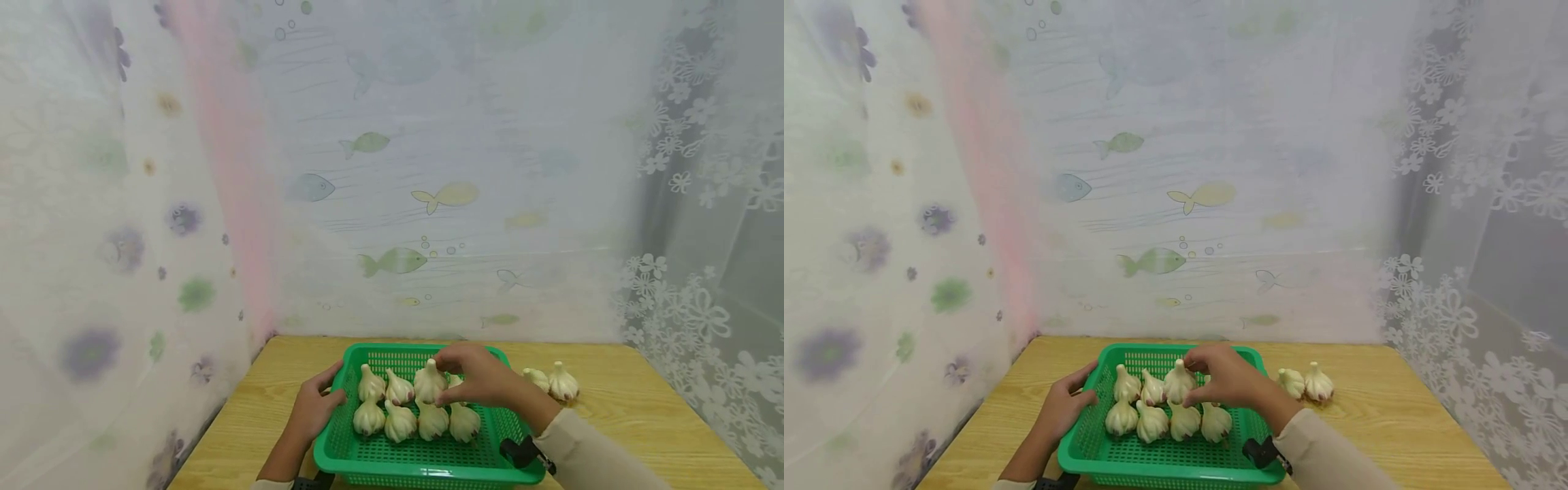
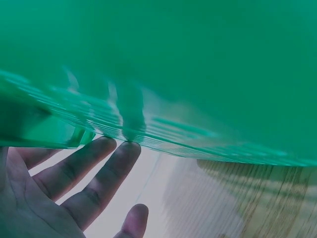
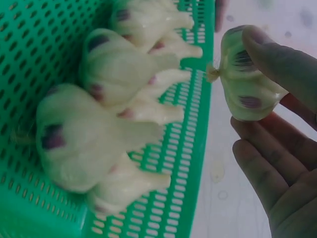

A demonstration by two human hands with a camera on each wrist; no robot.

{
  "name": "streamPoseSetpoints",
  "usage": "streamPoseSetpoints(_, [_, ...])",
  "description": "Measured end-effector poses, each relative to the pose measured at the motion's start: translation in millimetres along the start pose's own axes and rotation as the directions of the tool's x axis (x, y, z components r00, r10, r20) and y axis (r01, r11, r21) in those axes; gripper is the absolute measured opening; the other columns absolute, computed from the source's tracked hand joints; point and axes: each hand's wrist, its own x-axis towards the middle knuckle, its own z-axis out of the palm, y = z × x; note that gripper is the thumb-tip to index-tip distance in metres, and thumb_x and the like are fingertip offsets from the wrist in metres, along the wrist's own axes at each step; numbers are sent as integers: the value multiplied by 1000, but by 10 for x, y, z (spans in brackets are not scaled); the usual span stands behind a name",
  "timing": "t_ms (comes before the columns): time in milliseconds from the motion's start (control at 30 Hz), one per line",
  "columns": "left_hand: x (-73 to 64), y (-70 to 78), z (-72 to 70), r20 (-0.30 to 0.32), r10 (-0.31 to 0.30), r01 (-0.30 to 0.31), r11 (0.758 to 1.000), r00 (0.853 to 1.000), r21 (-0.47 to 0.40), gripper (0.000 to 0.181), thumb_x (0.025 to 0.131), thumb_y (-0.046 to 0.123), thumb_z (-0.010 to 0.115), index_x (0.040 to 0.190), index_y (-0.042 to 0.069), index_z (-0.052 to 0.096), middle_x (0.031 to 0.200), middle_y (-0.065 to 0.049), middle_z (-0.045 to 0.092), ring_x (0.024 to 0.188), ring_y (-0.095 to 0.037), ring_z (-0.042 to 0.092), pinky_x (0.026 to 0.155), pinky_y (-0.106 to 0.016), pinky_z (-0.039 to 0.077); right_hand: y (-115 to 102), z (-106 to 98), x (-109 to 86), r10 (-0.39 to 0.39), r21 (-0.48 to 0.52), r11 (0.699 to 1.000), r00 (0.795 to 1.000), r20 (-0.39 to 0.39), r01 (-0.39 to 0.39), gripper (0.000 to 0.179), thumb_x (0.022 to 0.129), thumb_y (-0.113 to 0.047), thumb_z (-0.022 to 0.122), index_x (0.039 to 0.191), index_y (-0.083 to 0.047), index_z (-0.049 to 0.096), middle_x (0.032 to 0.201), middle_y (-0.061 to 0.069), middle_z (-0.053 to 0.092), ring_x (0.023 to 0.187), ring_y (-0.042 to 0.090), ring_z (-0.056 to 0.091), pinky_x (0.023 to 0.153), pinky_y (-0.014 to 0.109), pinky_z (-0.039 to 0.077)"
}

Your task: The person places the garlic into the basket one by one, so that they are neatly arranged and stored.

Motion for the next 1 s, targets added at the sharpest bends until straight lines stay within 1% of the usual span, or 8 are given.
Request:
streamPoseSetpoints(167, [-1, -6, 2, -1, 4, -4, 1000, 1000, 13, 70, 84, 5, 67, 152, 12, 54, 143, -24, 60, 121, -39, 66, 77, -35, 53, -37, 117, 99, -9, -28, 1000, 999, 47, 10, 45, 79, -40, 88, 118, -23, 71, 121, -5, 71, 116, 26, 69, 96, 43, 56])
streamPoseSetpoints(233, [-3, -5, 1, -2, 2, -2, 1000, 1000, 17, 71, 84, 5, 67, 153, 12, 54, 143, -24, 61, 121, -39, 66, 77, -35, 53, -54, 153, 137, -13, -43, 999, 998, 67, 16, 46, 79, -41, 88, 118, -25, 71, 120, -7, 71, 114, 23, 68, 95, 41, 56])
streamPoseSetpoints(333, [-4, 3, 1, -1, 1, -1, 1000, 1000, 19, 71, 83, 5, 67, 153, 12, 53, 143, -24, 60, 121, -39, 66, 77, -35, 53, -82, 200, 194, -16, -29, 999, 995, 101, 19, 48, 79, -40, 87, 122, -25, 71, 119, -9, 70, 113, 18, 68, 95, 34, 55])
streamPoseSetpoints(467, [-2, 10, 3, 1, -5, 5, 1000, 1000, 14, 71, 84, 5, 66, 153, 12, 53, 143, -25, 60, 121, -40, 66, 77, -35, 53, -132, 265, 276, -38, -12, 999, 987, 157, 41, 47, 80, -38, 87, 124, -26, 72, 119, -11, 70, 114, 12, 67, 96, 30, 55])
streamPoseSetpoints(600, [2, 16, 4, 4, -13, 13, 1000, 1000, 9, 71, 84, 5, 67, 153, 12, 53, 143, -24, 60, 120, -39, 66, 77, -35, 54, -193, 347, 367, -95, -22, 995, 973, 209, 102, 42, 81, -35, 87, 120, -28, 72, 114, -16, 70, 110, 6, 68, 93, 28, 55])
streamPoseSetpoints(733, [3, 16, 2, 4, -12, 12, 1000, 1000, 11, 71, 83, 5, 67, 153, 12, 53, 143, -24, 60, 121, -39, 66, 77, -35, 54, -241, 429, 462, -166, -17, 984, 958, 235, 175, 38, 80, -30, 88, 115, -26, 74, 108, -16, 70, 104, 1, 67, 89, 27, 57])
streamPoseSetpoints(900, [7, 19, 1, 5, -14, 14, 1000, 1000, -4, 71, 83, 5, 67, 153, 12, 53, 143, -24, 60, 120, -38, 67, 77, -35, 54, -278, 527, 570, -251, -7, 965, 925, 284, 263, 36, 78, -28, 88, 112, -23, 75, 107, -13, 71, 99, 9, 69, 86, 28, 58])
streamPoseSetpoints(1000, [12, 16, 2, 6, -10, 10, 1000, 1000, -9, 71, 83, 5, 67, 153, 12, 53, 143, -24, 60, 120, -38, 67, 77, -35, 55, -287, 585, 619, -261, -28, 958, 910, 322, 284, 37, 79, -29, 88, 113, -24, 76, 112, -13, 73, 101, 9, 70, 86, 27, 57])
